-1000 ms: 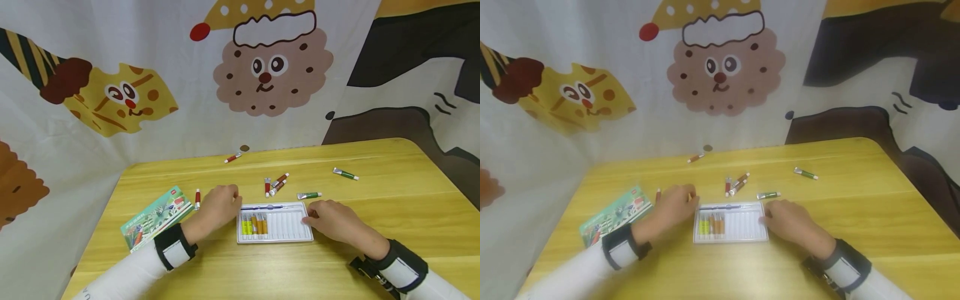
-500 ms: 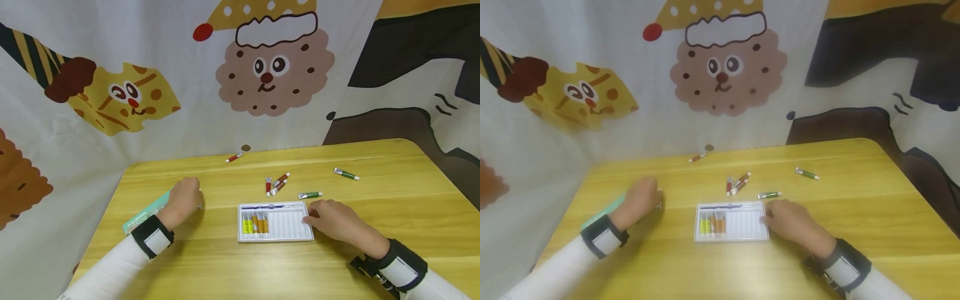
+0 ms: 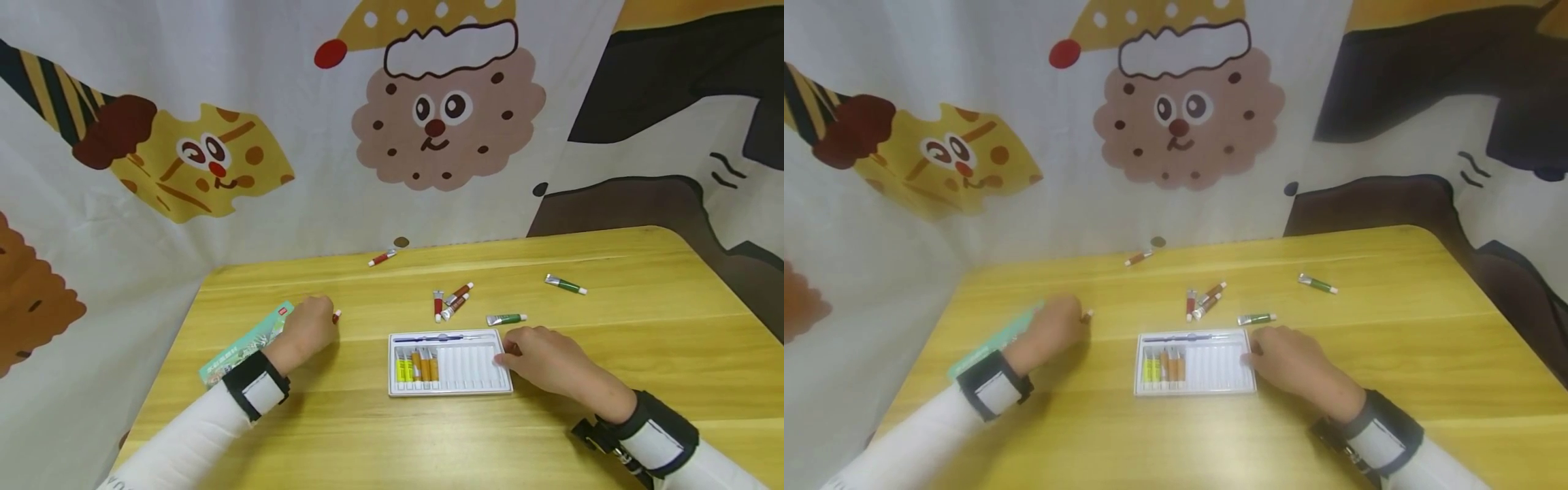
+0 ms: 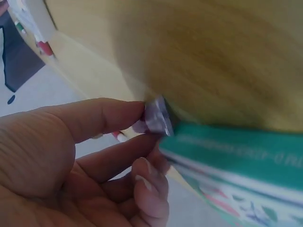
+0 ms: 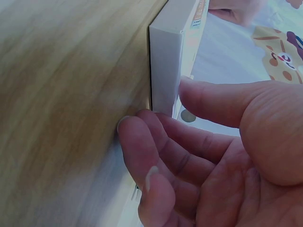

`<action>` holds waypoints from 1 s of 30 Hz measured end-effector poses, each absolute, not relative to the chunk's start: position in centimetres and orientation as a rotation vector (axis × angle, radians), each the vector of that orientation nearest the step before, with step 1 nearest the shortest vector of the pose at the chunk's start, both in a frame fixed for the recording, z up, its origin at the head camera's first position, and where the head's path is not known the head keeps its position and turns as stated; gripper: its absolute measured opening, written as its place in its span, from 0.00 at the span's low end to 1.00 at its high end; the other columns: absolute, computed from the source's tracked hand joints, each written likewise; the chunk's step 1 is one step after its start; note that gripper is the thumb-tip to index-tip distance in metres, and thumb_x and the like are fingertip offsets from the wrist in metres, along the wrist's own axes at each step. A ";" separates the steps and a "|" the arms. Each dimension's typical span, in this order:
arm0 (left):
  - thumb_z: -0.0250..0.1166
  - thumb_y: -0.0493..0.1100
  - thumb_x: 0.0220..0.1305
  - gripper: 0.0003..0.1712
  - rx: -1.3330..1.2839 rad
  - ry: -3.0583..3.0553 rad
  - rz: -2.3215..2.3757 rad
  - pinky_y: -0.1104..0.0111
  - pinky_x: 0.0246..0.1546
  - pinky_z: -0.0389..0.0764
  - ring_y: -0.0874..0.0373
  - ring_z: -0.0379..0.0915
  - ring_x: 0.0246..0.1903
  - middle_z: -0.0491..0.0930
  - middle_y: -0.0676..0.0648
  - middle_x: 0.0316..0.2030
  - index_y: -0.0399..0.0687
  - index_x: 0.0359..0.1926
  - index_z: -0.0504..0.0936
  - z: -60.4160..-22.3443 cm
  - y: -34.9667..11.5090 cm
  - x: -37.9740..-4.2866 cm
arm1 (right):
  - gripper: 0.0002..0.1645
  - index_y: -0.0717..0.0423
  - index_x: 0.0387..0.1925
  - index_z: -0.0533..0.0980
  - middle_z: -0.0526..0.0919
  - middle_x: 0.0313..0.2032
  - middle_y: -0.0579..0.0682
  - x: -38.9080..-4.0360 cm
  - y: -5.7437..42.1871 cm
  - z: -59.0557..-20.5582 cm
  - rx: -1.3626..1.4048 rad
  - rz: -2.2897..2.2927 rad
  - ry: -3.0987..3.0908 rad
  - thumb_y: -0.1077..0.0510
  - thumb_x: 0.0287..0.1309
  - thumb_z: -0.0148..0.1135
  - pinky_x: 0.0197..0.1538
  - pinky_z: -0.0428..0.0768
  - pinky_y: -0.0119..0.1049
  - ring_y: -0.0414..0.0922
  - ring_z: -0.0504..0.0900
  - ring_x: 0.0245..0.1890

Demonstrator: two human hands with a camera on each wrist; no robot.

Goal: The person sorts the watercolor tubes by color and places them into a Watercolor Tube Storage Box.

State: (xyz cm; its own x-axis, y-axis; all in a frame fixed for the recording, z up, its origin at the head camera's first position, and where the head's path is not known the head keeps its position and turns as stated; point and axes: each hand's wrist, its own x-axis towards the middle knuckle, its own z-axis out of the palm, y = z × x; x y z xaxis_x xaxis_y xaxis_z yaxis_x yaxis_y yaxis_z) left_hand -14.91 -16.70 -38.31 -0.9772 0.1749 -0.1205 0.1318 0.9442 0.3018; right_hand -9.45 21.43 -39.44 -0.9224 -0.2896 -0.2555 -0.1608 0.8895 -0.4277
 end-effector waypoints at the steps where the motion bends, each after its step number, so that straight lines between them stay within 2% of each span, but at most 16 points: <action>1: 0.63 0.29 0.56 0.16 0.239 2.958 0.430 0.66 0.16 0.62 0.55 0.63 0.19 0.68 0.48 0.19 0.46 0.18 0.70 -38.4 -16.6 -14.9 | 0.10 0.51 0.33 0.81 0.78 0.27 0.44 -9.5 21.4 -39.4 -0.334 -0.581 2.743 0.50 0.67 0.70 0.30 0.67 0.40 0.44 0.72 0.25; 5: 0.66 0.31 0.53 0.15 0.292 2.980 0.409 0.66 0.17 0.60 0.56 0.63 0.18 0.67 0.50 0.17 0.47 0.17 0.71 -39.1 -16.1 -15.0 | 0.10 0.50 0.33 0.81 0.78 0.26 0.44 -9.5 21.4 -39.4 -0.327 -0.574 2.743 0.50 0.67 0.70 0.30 0.67 0.40 0.44 0.72 0.25; 10: 0.67 0.33 0.57 0.18 0.359 3.012 0.417 0.67 0.16 0.59 0.58 0.62 0.16 0.63 0.52 0.16 0.48 0.16 0.70 -39.6 -15.6 -14.9 | 0.10 0.50 0.33 0.81 0.77 0.26 0.44 -9.5 21.2 -39.4 -0.330 -0.570 2.737 0.50 0.67 0.70 0.30 0.67 0.40 0.44 0.72 0.25; 16: 0.69 0.35 0.61 0.16 0.375 3.015 0.516 0.67 0.18 0.63 0.56 0.66 0.17 0.68 0.50 0.16 0.46 0.19 0.74 -39.3 -14.9 -14.6 | 0.10 0.51 0.33 0.81 0.78 0.27 0.44 -9.4 21.1 -39.4 -0.339 -0.572 2.744 0.51 0.67 0.70 0.30 0.67 0.40 0.43 0.72 0.25; 21: 0.68 0.34 0.64 0.12 0.441 3.016 0.663 0.68 0.19 0.63 0.59 0.64 0.17 0.69 0.50 0.18 0.44 0.24 0.77 -38.7 -14.1 -14.3 | 0.10 0.51 0.33 0.81 0.78 0.26 0.44 -9.3 21.2 -39.4 -0.343 -0.577 2.751 0.51 0.67 0.70 0.30 0.67 0.39 0.43 0.72 0.24; 24: 0.69 0.34 0.66 0.08 0.547 3.008 0.732 0.67 0.23 0.69 0.59 0.67 0.20 0.74 0.50 0.21 0.42 0.29 0.82 -38.1 -13.1 -13.8 | 0.10 0.51 0.33 0.81 0.78 0.26 0.44 -9.3 21.2 -39.4 -0.338 -0.576 2.749 0.51 0.67 0.70 0.30 0.67 0.39 0.43 0.72 0.24; 27: 0.71 0.34 0.67 0.02 0.700 3.010 0.744 0.64 0.30 0.79 0.58 0.74 0.27 0.82 0.48 0.27 0.39 0.37 0.88 -37.6 -11.9 -13.1 | 0.10 0.51 0.33 0.81 0.78 0.26 0.44 -9.3 21.2 -39.4 -0.335 -0.575 2.749 0.51 0.67 0.70 0.30 0.67 0.39 0.43 0.72 0.24; 30: 0.73 0.34 0.65 0.06 0.943 3.026 0.702 0.62 0.39 0.84 0.55 0.80 0.34 0.85 0.46 0.34 0.37 0.42 0.89 -37.5 -10.8 -12.5 | 0.10 0.51 0.33 0.81 0.78 0.26 0.44 -9.3 21.2 -39.4 -0.343 -0.580 2.753 0.51 0.67 0.70 0.30 0.67 0.39 0.43 0.72 0.24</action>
State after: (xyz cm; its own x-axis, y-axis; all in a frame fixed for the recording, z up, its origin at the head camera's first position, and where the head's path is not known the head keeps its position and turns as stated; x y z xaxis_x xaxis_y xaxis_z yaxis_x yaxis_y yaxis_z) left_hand -12.46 -10.84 -37.48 -0.8262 0.5174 0.2230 0.5627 0.7385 0.3715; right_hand -9.32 21.24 -39.39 -0.9246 -0.2914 -0.2455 -0.1675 0.8896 -0.4250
